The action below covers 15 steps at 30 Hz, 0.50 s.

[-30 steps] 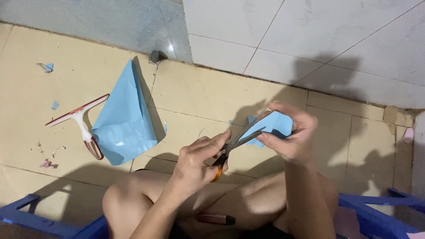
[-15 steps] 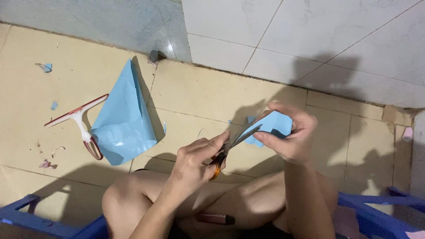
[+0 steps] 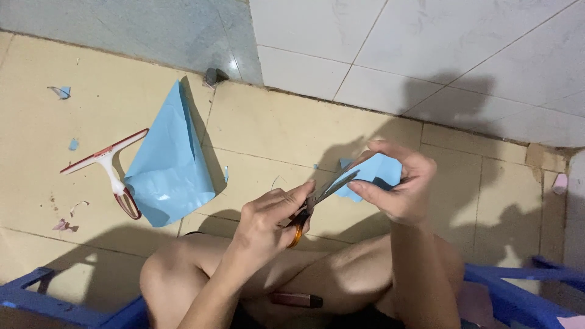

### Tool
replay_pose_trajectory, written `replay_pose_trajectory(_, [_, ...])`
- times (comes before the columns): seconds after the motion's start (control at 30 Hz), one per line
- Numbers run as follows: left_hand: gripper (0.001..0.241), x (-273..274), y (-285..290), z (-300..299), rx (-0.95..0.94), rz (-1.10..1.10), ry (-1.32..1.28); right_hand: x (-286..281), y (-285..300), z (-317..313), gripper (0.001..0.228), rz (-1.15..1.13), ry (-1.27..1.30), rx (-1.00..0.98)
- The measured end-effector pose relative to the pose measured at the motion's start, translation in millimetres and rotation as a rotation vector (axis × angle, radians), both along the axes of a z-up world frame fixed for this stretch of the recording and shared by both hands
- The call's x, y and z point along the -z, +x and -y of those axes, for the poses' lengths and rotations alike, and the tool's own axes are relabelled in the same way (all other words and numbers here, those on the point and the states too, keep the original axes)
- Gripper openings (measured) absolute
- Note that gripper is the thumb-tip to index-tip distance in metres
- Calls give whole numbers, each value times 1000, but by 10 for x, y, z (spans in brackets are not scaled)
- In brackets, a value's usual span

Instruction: Cutting small pieces of blue vinyl and applying them to a tiled wall for decoration.

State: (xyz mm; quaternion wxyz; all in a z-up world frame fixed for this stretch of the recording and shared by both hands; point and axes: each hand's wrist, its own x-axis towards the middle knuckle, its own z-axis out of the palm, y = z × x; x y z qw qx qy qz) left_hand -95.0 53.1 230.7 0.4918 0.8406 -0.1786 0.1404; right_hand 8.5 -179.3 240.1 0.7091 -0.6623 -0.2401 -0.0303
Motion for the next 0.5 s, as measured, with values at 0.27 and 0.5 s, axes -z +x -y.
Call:
replay_pose_trajectory(0.27, [71,-56,48,-142,20,45,-64,79,21,22,59,-4,-26,69])
replay_pose_trajectory(0.5, [43,-254,96,-13,-131,-58,-611,241,47,71,65,-20,-116,26])
